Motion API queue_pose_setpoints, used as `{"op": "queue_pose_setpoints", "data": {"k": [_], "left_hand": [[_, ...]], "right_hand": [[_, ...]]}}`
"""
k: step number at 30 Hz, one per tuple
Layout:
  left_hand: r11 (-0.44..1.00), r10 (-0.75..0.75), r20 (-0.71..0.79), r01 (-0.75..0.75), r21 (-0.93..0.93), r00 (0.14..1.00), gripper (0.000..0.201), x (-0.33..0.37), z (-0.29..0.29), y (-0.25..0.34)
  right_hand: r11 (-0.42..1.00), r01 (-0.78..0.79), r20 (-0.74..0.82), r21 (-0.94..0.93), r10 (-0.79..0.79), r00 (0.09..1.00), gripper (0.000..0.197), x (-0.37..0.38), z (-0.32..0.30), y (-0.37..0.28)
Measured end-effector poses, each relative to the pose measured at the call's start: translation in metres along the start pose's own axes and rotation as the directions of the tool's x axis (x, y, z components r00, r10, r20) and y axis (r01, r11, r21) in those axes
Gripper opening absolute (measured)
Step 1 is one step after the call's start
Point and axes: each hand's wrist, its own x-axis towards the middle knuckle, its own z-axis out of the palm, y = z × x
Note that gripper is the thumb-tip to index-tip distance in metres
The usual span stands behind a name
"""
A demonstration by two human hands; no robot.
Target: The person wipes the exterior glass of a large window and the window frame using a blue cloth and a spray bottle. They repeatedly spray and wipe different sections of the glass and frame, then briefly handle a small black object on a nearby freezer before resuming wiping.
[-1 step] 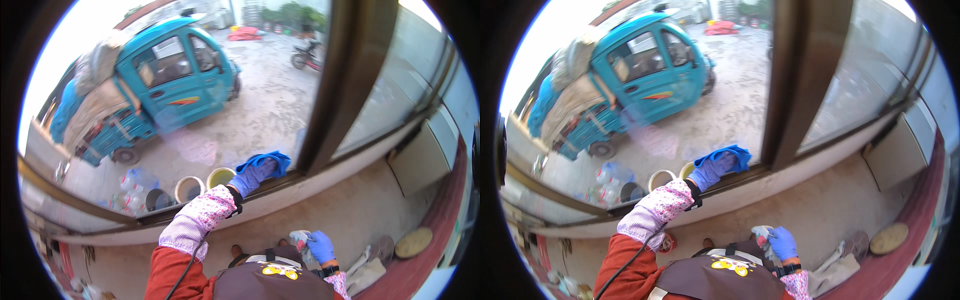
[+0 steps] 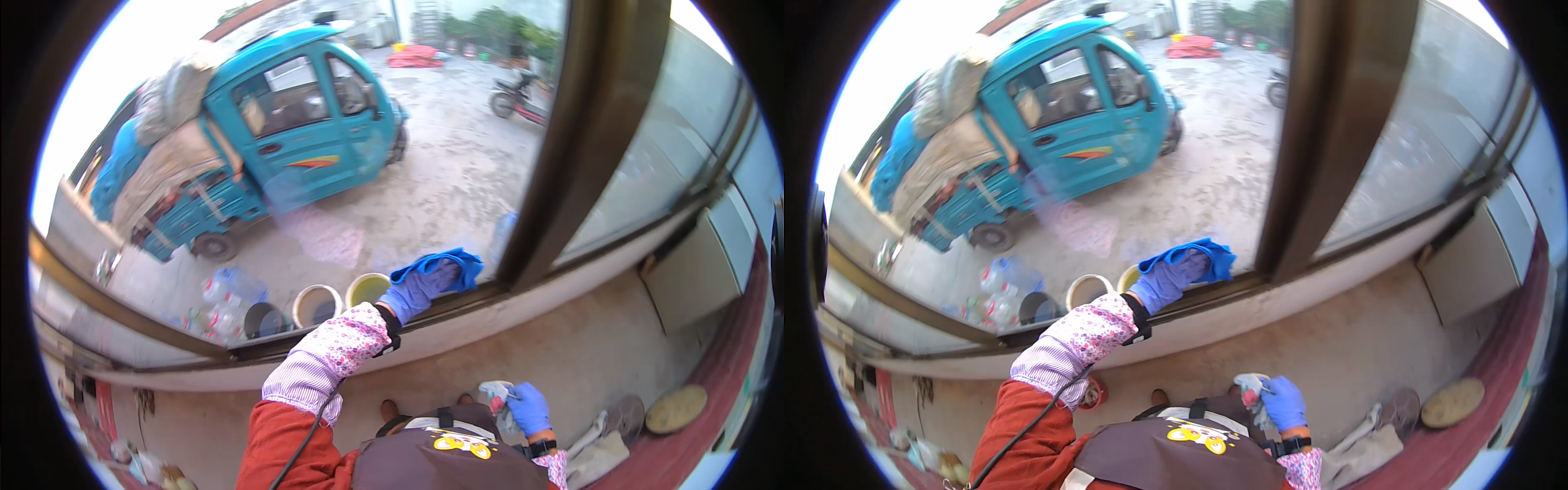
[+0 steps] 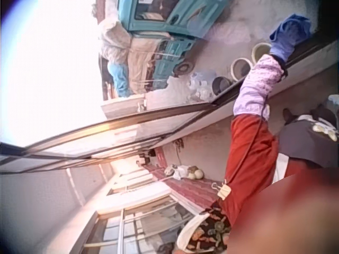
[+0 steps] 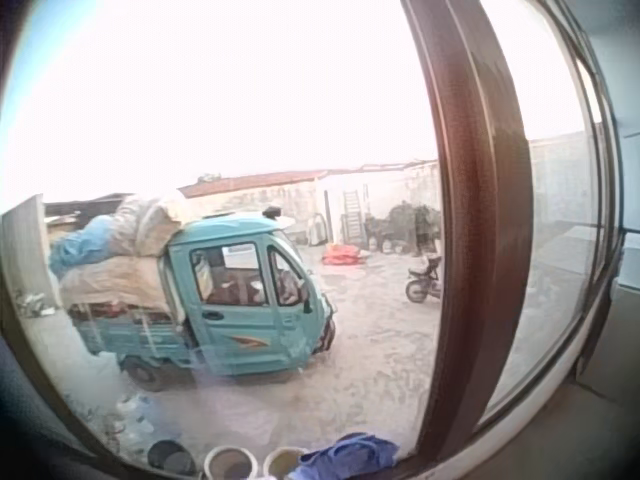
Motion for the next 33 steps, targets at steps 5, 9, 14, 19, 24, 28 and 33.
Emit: {"op": "queue_pose_setpoints", "data": {"k": [5, 9, 14, 19, 24, 28, 33], "left_hand": [[0.966, 0.022, -0.266, 0.049, 0.255, 0.964, 0.033, -0.020, -0.070, -0.009], [0.945, -0.022, -0.327, 0.127, 0.302, 0.945, 0.027, -0.053, -0.147, -0.034], [0.765, -0.046, -0.820, 0.548, 0.339, 0.571, 0.060, -0.132, -0.194, -0.083], [0.430, -0.374, -0.850, 0.881, 0.196, 0.372, 0.085, -0.253, -0.196, -0.116], [0.178, -0.466, -0.866, 0.940, -0.291, -0.180, 0.043, -0.341, -0.169, -0.149], [0.040, -0.368, -0.797, 0.848, -0.528, -0.479, 0.037, -0.352, -0.123, -0.149], [0.032, -0.621, -0.472, 0.582, -0.813, -0.626, 0.033, -0.275, -0.046, -0.082]], "right_hand": [[1.000, 0.012, 0.082, -0.018, -0.010, 0.997, 0.014, 0.010, 0.020, -0.012], [0.986, 0.167, 0.104, -0.021, -0.164, 0.981, 0.013, 0.031, 0.038, -0.045], [0.965, 0.263, 0.150, -0.012, -0.258, 0.954, 0.011, 0.048, 0.049, -0.087], [0.966, 0.249, 0.206, -0.069, -0.230, 0.951, 0.012, 0.051, 0.054, -0.114], [0.961, 0.257, 0.258, -0.101, -0.224, 0.940, 0.016, 0.052, 0.055, -0.121], [0.976, 0.173, 0.249, -0.133, -0.136, 0.959, 0.017, 0.043, 0.057, -0.111], [0.990, 0.086, 0.293, -0.112, -0.050, 0.955, 0.024, 0.038, 0.056, -0.096]]}}
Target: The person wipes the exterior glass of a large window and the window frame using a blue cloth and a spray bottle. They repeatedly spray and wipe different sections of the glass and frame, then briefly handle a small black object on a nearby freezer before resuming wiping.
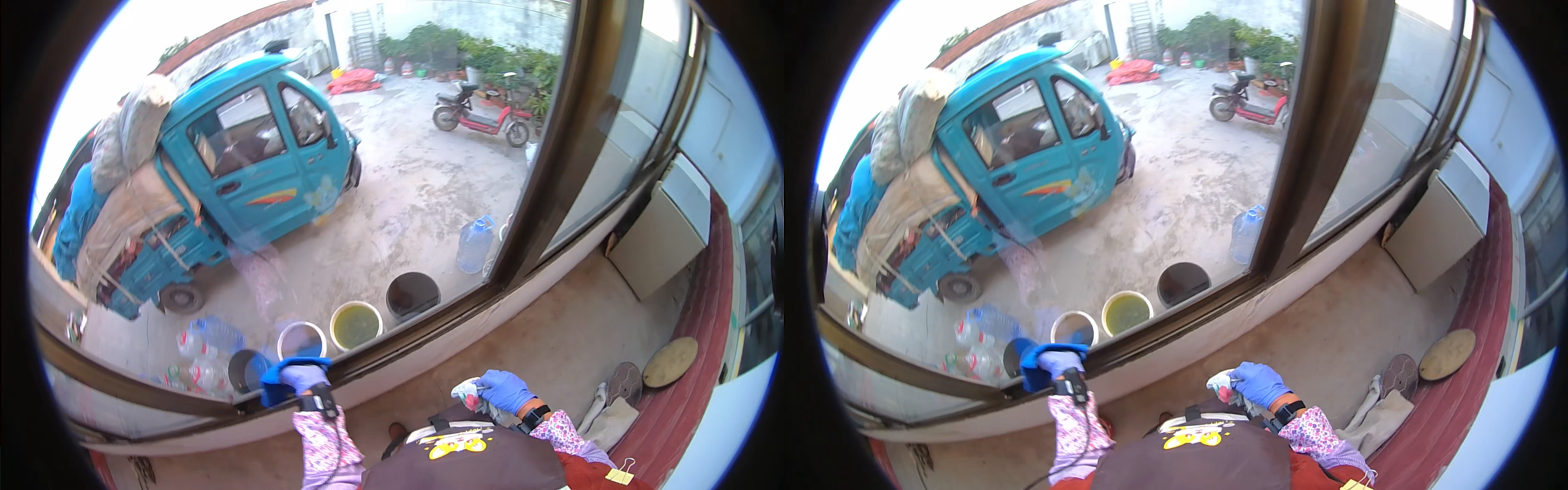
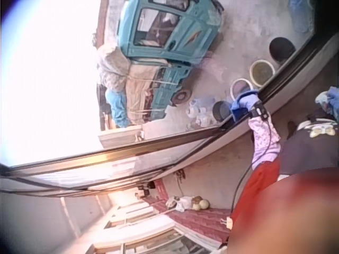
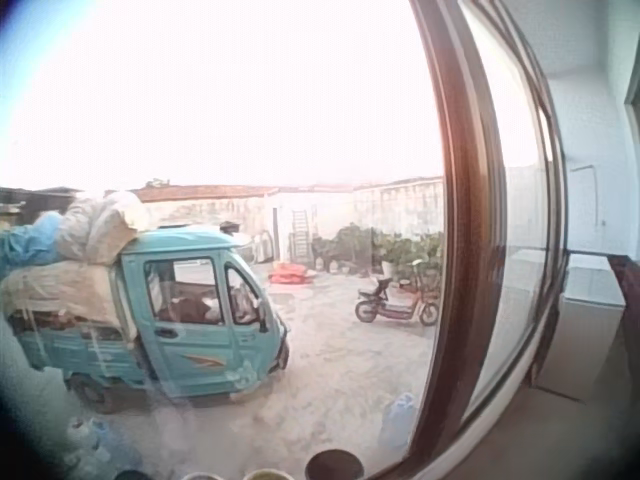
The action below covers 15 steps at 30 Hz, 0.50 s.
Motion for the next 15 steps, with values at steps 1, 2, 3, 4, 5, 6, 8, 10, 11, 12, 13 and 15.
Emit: {"op": "queue_pose_setpoints", "data": {"k": [1, 2, 3, 4, 5, 6, 8, 10, 11, 12, 13, 15], "left_hand": [[0.990, -0.097, 0.120, 0.108, -0.091, 0.988, 0.033, -0.030, 0.004, 0.005], [0.951, -0.205, 0.246, 0.252, -0.177, 0.947, 0.032, -0.060, 0.007, 0.014], [0.876, -0.293, 0.382, 0.406, -0.259, 0.876, 0.032, -0.087, 0.011, 0.027], [0.765, -0.361, 0.519, 0.564, -0.310, 0.775, 0.032, -0.112, 0.013, 0.043], [0.646, -0.373, 0.639, 0.683, -0.342, 0.673, 0.032, -0.132, 0.016, 0.062], [0.514, -0.371, 0.746, 0.791, -0.332, 0.553, 0.032, -0.150, 0.016, 0.084], [0.338, -0.262, 0.880, 0.892, -0.300, 0.395, 0.032, -0.177, 0.017, 0.130], [0.346, -0.119, 0.847, 0.821, -0.454, 0.518, 0.033, -0.195, 0.024, 0.177], [0.383, -0.044, 0.781, 0.732, -0.563, 0.623, 0.033, -0.204, 0.026, 0.198], [0.548, -0.067, 0.482, 0.436, -0.714, 0.873, 0.036, -0.219, 0.036, 0.220], [0.614, -0.057, 0.450, 0.386, -0.688, 0.891, 0.034, -0.224, 0.039, 0.236], [0.749, 0.103, 0.256, 0.095, -0.656, 0.961, 0.029, -0.225, 0.050, 0.264]], "right_hand": [[1.000, 0.006, 0.017, -0.004, -0.006, 1.000, 0.026, 0.001, -0.001, 0.003], [1.000, 0.005, 0.021, 0.010, -0.005, 1.000, 0.026, 0.001, -0.003, 0.006], [1.000, 0.017, 0.013, 0.020, -0.017, 1.000, 0.026, 0.000, -0.006, 0.008], [1.000, -0.001, 0.027, 0.005, 0.001, 1.000, 0.026, 0.002, -0.011, 0.013], [1.000, -0.021, 0.037, -0.002, 0.021, 0.999, 0.027, 0.000, -0.017, 0.017], [0.999, -0.042, 0.065, -0.034, 0.044, 0.997, 0.027, -0.001, -0.024, 0.022], [0.993, -0.120, 0.086, 0.006, 0.119, 0.989, 0.028, -0.006, -0.039, 0.034], [0.993, -0.118, 0.035, -0.008, 0.119, 0.992, 0.027, -0.011, -0.055, 0.048], [0.994, -0.106, -0.005, -0.007, 0.106, 0.994, 0.027, -0.016, -0.063, 0.057], [0.993, -0.116, -0.027, -0.013, 0.115, 0.993, 0.027, -0.020, -0.071, 0.066], [0.989, -0.147, -0.052, 0.009, 0.147, 0.988, 0.027, -0.024, -0.079, 0.074], [0.987, -0.160, -0.081, 0.015, 0.161, 0.984, 0.027, -0.032, -0.095, 0.091]]}}
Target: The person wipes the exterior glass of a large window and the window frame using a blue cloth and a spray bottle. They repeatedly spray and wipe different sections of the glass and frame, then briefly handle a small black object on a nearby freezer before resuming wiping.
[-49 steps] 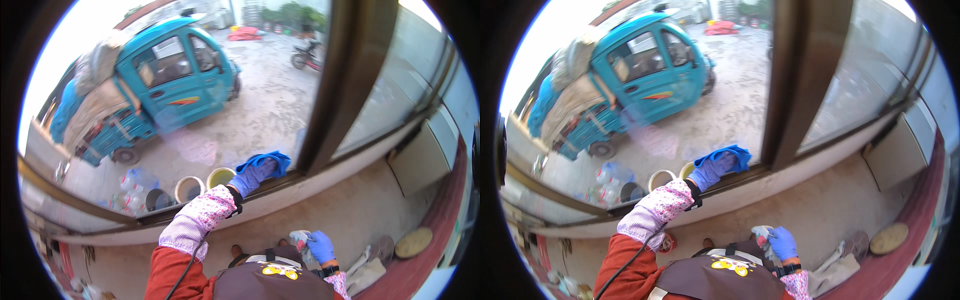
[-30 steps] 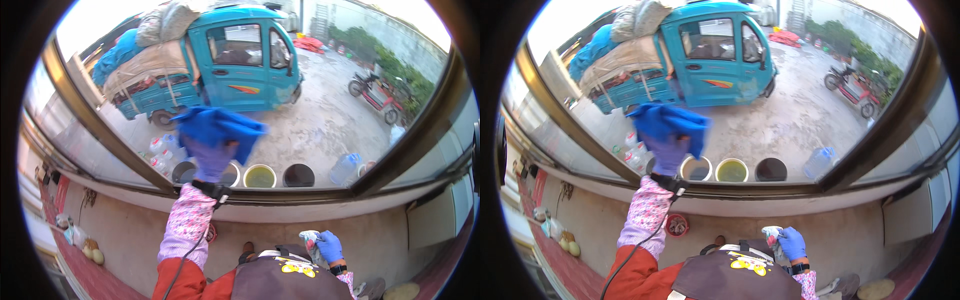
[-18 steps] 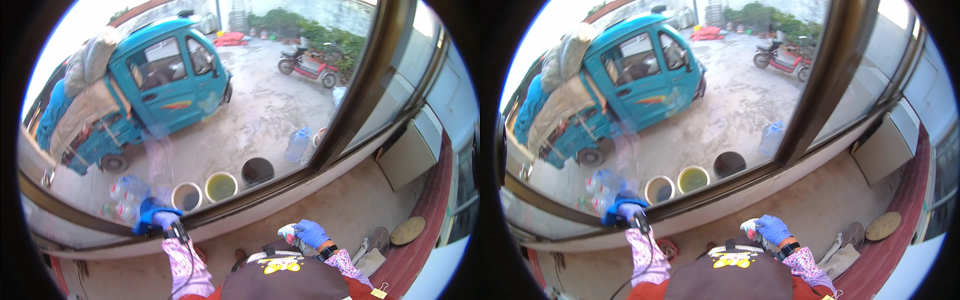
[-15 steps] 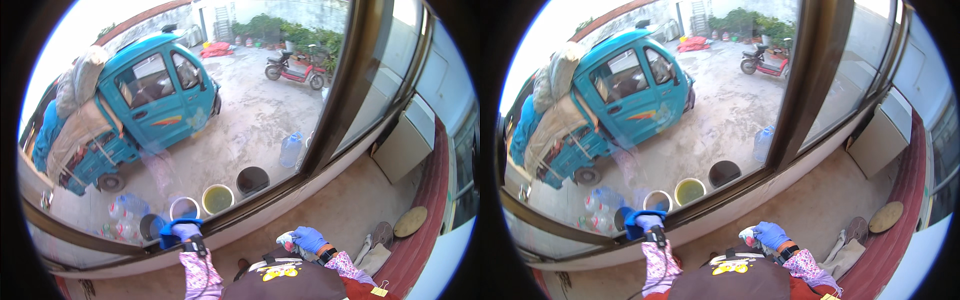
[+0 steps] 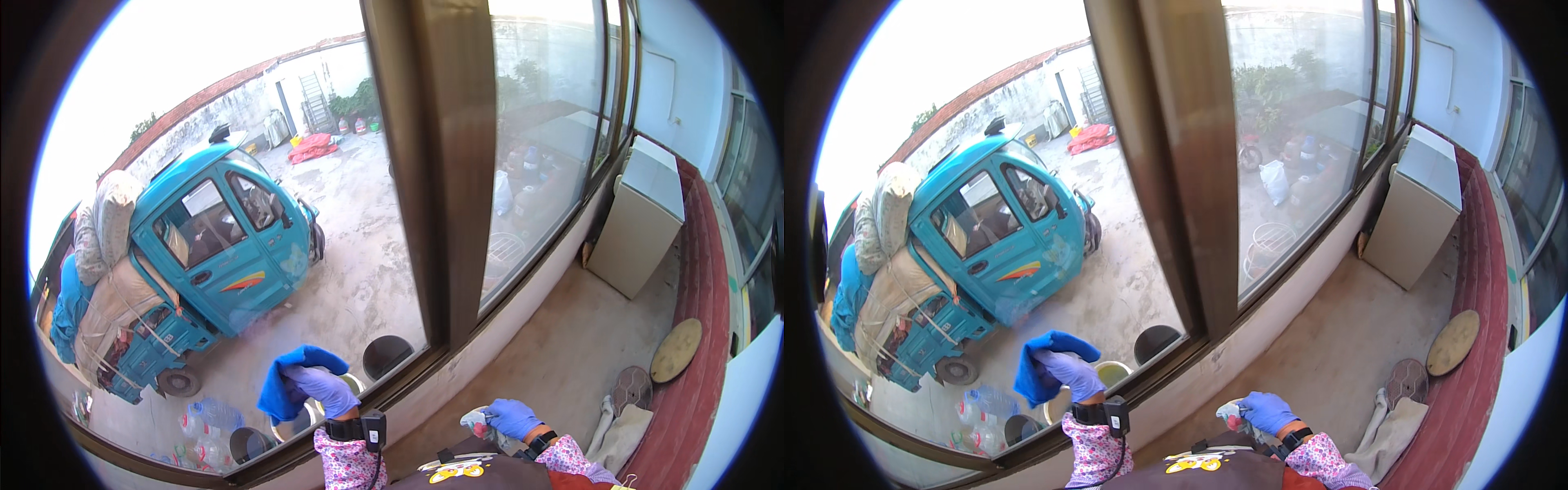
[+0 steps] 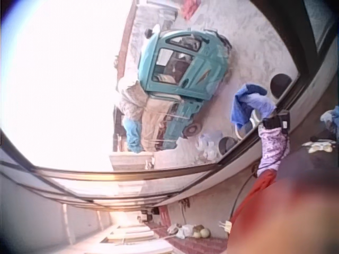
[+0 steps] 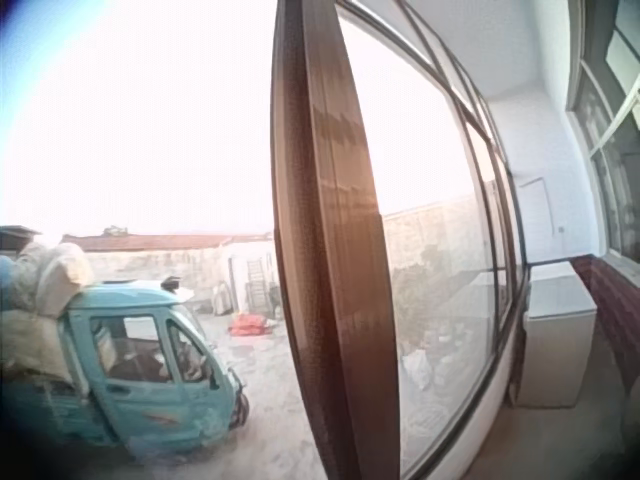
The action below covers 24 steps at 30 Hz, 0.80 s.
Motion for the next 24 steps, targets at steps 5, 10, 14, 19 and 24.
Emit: {"op": "queue_pose_setpoints", "data": {"k": [5, 10, 14, 19, 24], "left_hand": [[0.692, 0.133, 0.280, -0.291, 0.660, 0.951, 0.032, -0.001, 0.057, 0.028], [0.403, 0.538, 0.410, -0.652, 0.642, 0.736, 0.048, -0.007, 0.132, 0.077], [0.191, 0.783, 0.463, -0.869, 0.456, 0.415, 0.057, -0.016, 0.185, 0.120], [-0.001, 0.755, 0.636, -0.969, 0.247, 0.162, 0.056, -0.023, 0.206, 0.127], [0.192, 0.710, 0.677, -0.978, 0.084, 0.197, 0.045, -0.029, 0.168, 0.077]], "right_hand": [[0.998, -0.038, -0.035, 0.046, 0.039, 0.999, 0.025, -0.009, -0.029, 0.041], [0.997, -0.005, -0.041, 0.076, 0.008, 0.999, 0.028, -0.014, -0.032, 0.075], [0.995, 0.004, -0.032, 0.104, -0.001, 0.999, 0.031, -0.012, -0.030, 0.085], [0.989, -0.059, -0.063, 0.134, 0.068, 0.996, 0.032, -0.018, -0.033, 0.077], [0.990, -0.089, -0.125, 0.110, 0.103, 0.987, 0.032, -0.033, -0.037, 0.079]]}}
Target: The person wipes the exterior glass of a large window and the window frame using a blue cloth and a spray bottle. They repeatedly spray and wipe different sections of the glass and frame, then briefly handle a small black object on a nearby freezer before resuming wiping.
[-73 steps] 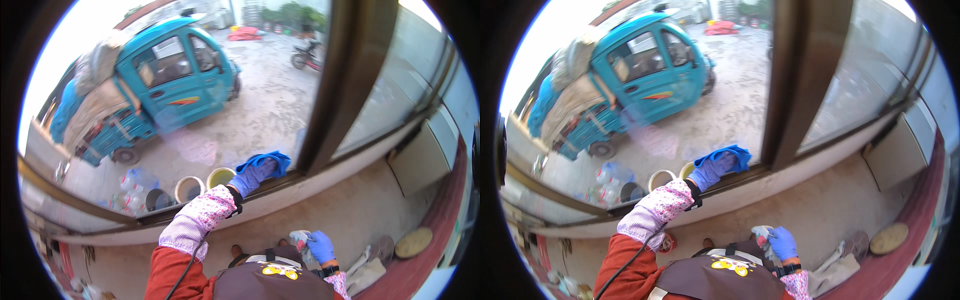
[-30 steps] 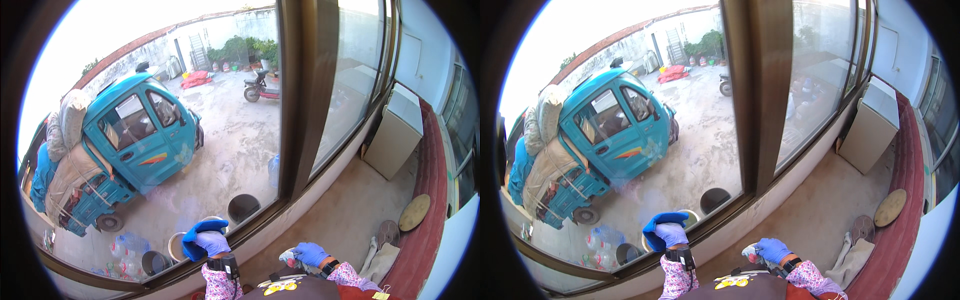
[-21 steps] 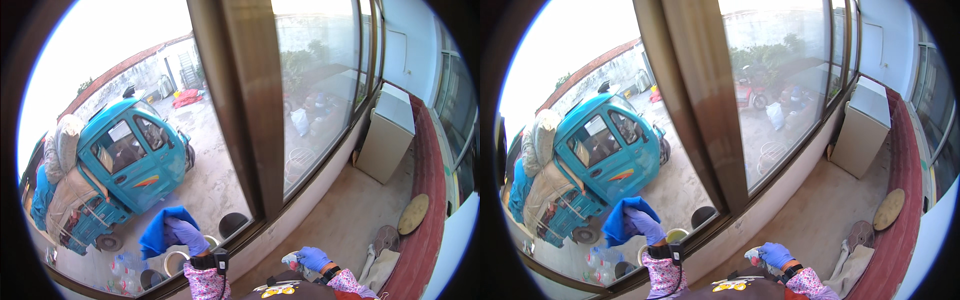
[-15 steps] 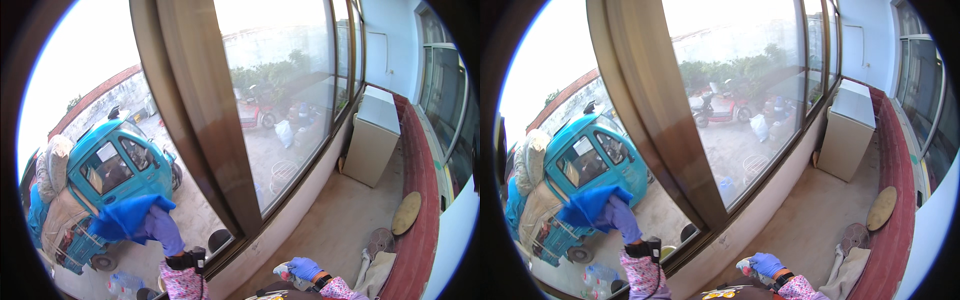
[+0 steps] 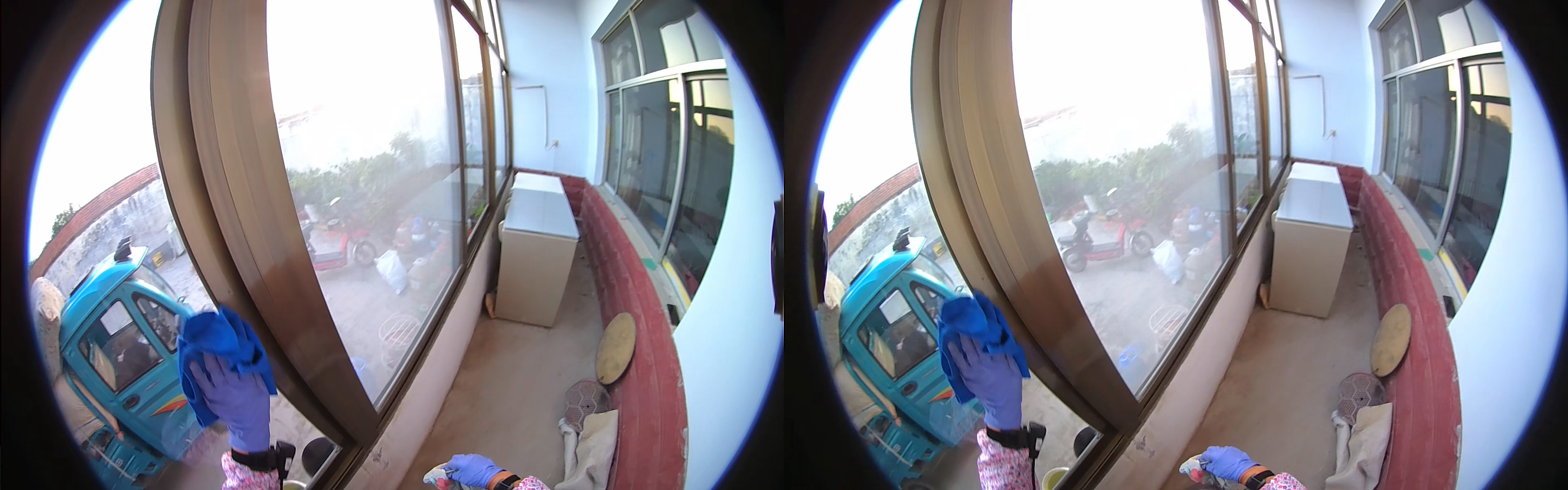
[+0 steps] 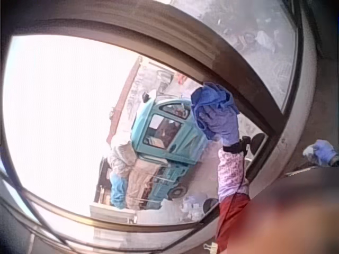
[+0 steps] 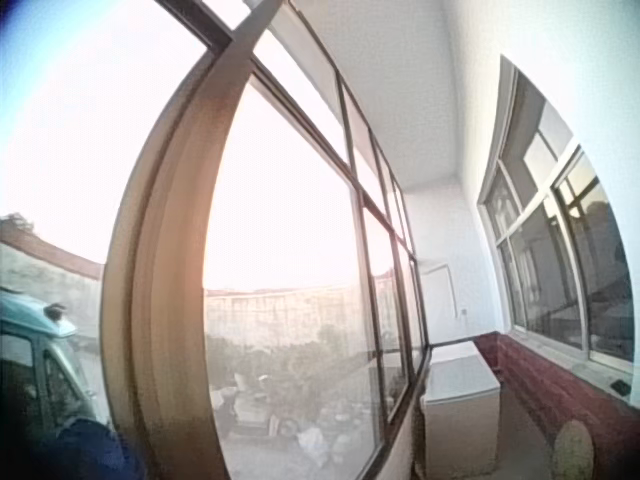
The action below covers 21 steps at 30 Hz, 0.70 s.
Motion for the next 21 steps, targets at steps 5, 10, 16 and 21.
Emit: {"op": "queue_pose_setpoints", "data": {"k": [5, 10, 16, 21], "left_hand": [[0.996, 0.088, -0.028, -0.089, -0.015, 0.996, 0.047, -0.071, 0.023, -0.010], [0.998, 0.066, 0.015, -0.066, 0.001, 0.998, 0.049, -0.123, 0.047, -0.023], [0.991, 0.030, 0.095, -0.018, -0.130, 0.995, 0.050, -0.137, 0.059, -0.012], [0.988, -0.004, 0.104, 0.019, -0.152, 0.995, 0.050, -0.123, 0.052, -0.003]], "right_hand": [[0.989, -0.072, -0.037, -0.127, 0.068, 0.997, 0.029, -0.002, -0.021, -0.010], [0.974, -0.053, -0.226, -0.220, 0.002, 0.974, 0.025, -0.017, -0.045, -0.049], [0.974, -0.122, -0.282, -0.190, 0.065, 0.957, 0.021, -0.025, -0.060, -0.066], [0.961, -0.203, -0.331, -0.186, 0.133, 0.934, 0.018, -0.024, -0.071, -0.062]]}}
